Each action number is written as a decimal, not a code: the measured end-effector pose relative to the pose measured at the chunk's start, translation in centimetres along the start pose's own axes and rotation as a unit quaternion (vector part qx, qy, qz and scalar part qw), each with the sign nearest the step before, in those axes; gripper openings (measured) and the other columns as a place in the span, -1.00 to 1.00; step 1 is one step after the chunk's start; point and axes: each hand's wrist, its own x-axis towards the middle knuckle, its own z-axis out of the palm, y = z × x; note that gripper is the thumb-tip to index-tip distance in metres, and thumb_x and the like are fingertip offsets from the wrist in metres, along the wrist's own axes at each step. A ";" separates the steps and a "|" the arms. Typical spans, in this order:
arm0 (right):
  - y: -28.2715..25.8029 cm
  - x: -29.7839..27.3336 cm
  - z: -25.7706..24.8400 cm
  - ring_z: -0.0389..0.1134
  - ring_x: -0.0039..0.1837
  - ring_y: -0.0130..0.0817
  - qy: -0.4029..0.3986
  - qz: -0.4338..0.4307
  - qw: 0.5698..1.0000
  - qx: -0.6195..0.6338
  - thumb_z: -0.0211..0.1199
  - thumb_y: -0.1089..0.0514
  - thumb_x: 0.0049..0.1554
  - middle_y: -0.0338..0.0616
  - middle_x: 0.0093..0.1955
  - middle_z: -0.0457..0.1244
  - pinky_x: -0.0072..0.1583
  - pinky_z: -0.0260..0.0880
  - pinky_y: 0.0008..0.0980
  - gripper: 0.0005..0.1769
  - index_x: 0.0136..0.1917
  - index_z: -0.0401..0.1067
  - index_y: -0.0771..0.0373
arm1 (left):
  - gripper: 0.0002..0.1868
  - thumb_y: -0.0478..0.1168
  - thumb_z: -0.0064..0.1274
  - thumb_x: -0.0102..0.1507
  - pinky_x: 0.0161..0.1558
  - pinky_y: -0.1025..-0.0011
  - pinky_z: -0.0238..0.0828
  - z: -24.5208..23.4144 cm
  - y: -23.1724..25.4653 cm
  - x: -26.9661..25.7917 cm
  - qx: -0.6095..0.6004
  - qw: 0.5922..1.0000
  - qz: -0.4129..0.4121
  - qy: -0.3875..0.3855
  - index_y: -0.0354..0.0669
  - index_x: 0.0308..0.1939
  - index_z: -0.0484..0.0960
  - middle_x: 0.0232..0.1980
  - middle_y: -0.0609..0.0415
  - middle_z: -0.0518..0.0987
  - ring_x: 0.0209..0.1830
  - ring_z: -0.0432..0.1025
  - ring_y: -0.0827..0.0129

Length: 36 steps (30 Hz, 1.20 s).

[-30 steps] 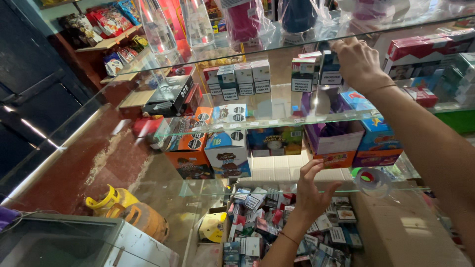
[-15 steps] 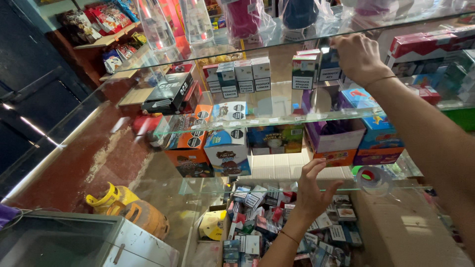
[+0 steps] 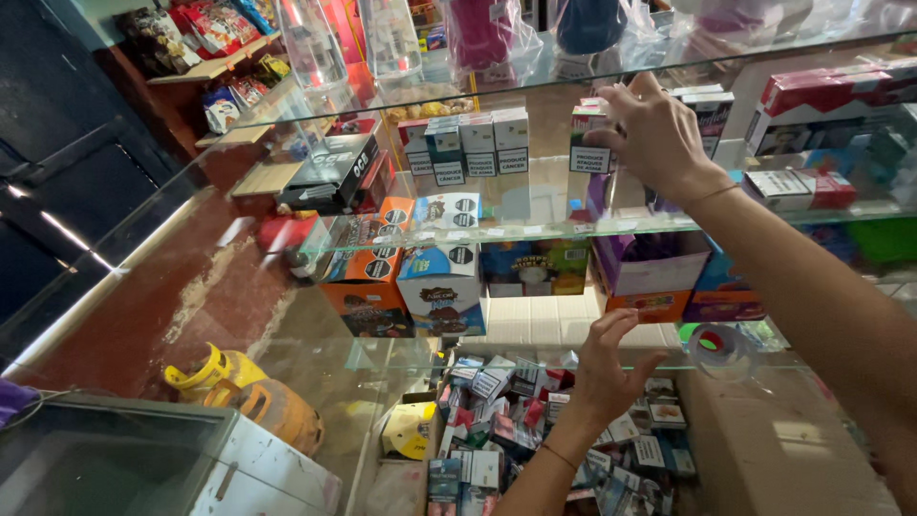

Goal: The person picks up small boxes from a cardboard container and places them onto a glass shelf. They repeatedly handle the boxes, arranging them in rows on the shelf.

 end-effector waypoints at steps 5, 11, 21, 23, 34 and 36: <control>2.8 0.0 2.3 0.42 -0.07 0.17 0.043 -0.034 0.998 -0.040 0.46 0.01 0.19 0.15 0.18 0.25 -0.13 0.52 0.14 -0.58 0.26 0.57 0.20 | -0.47 -0.07 0.01 0.45 0.38 0.10 0.40 -0.2 0.1 0.2 0.011 0.999 0.036 0.024 -0.25 0.35 0.18 0.30 -0.20 0.31 0.34 0.32 -0.01; 3.9 0.8 0.5 0.43 0.00 0.19 0.000 -0.048 0.996 -0.077 0.44 -0.11 0.21 0.20 0.17 0.34 -0.02 0.49 0.12 -0.54 0.11 0.57 0.33 | -0.46 -0.03 -0.03 0.46 0.36 0.08 0.41 -0.4 -0.1 0.2 0.011 1.000 0.018 0.021 -0.27 0.36 0.19 0.31 -0.20 0.29 0.33 0.32 -0.03; 5.0 1.6 1.8 0.43 -0.01 0.14 -0.001 -0.064 0.996 -0.065 0.45 0.00 0.17 0.05 0.09 0.38 0.07 0.41 0.06 -0.63 0.13 0.57 0.27 | -0.48 -0.06 -0.02 0.46 0.35 0.07 0.44 -0.1 0.1 0.4 0.002 0.999 0.037 0.027 -0.22 0.37 0.17 0.31 -0.19 0.30 0.30 0.35 -0.02; 5.4 1.7 2.7 0.44 -0.05 0.11 0.027 -0.080 0.993 -0.087 0.44 0.03 0.19 0.03 0.03 0.38 0.09 0.42 0.03 -0.70 0.11 0.60 0.25 | -0.47 -0.05 -0.02 0.46 0.34 0.10 0.44 0.0 -0.1 0.3 0.005 0.999 0.037 0.027 -0.22 0.37 0.17 0.31 -0.19 0.30 0.30 0.34 -0.01; -0.8 -4.3 -1.7 0.36 0.07 0.24 0.140 -0.065 0.985 0.071 0.24 0.29 0.42 0.23 0.29 0.15 -0.03 0.51 0.27 -0.89 0.21 0.47 0.33 | -0.81 -0.24 0.02 0.45 -0.08 0.19 0.54 -1.5 0.7 1.1 0.001 0.999 0.036 -0.003 -0.35 0.01 0.53 -0.05 -0.19 0.58 -0.07 0.53 0.02; -2.9 -7.3 -3.5 0.17 0.18 0.02 0.170 -0.067 0.976 0.120 -0.08 0.55 0.19 0.26 0.20 0.10 0.05 0.34 -0.14 -0.52 0.36 0.35 0.55 | -0.72 -0.14 -0.03 0.46 -0.41 0.31 0.26 -2.2 1.1 1.5 -0.029 0.973 -0.109 -0.200 -0.29 -0.16 0.64 -0.33 -0.03 0.61 -0.45 0.43 0.27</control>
